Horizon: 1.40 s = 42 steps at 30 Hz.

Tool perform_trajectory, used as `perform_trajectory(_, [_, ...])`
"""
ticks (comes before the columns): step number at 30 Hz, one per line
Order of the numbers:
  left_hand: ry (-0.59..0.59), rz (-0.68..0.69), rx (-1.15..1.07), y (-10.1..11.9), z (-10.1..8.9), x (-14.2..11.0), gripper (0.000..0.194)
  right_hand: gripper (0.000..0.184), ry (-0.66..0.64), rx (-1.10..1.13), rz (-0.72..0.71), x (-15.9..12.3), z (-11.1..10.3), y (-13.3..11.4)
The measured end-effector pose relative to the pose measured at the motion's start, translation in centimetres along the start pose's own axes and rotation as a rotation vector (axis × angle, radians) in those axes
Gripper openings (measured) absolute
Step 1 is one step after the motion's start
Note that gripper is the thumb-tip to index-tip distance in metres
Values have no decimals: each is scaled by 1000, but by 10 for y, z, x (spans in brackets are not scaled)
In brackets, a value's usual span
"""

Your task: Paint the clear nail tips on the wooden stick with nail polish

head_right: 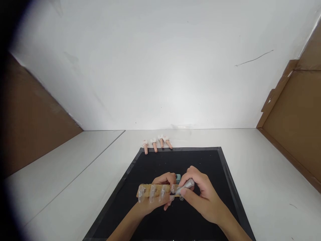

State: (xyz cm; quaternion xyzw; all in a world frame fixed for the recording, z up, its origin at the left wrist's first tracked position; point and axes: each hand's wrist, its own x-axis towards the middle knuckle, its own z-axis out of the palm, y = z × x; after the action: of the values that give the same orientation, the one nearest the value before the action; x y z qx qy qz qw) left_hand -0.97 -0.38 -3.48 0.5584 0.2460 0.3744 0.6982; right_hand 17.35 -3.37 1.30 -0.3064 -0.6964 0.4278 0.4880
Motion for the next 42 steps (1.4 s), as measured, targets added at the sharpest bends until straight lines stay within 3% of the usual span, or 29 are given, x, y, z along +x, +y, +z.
perform_trajectory(6, [-7,5,0,-1,0,1,39,14,60,-3,9,-1,0,2])
perform_trajectory(11, [-4,5,4,1,0,0,42,19,8,-49,-37,0,0,-2])
perform_trajectory(16, [11,-9,5,-1,0,0,39,14,70,-52,1,1,0,-1])
perform_trajectory(22, [5,10,4,0,0,0,39,19,9,-61,-24,0,1,-1])
perform_trajectory(27, [17,-6,-12,-3,0,0,39,13,87,-85,-11,1,1,0])
perform_trajectory(33, [15,-14,7,-3,-1,-1,39,18,43,-122,-21,2,2,-2])
perform_trajectory(38, [4,-1,-9,-5,-1,-1,40,17,113,-125,-3,1,1,-1])
perform_trajectory(42, [19,-11,-8,-3,0,0,41,23,51,-105,-11,0,0,-2])
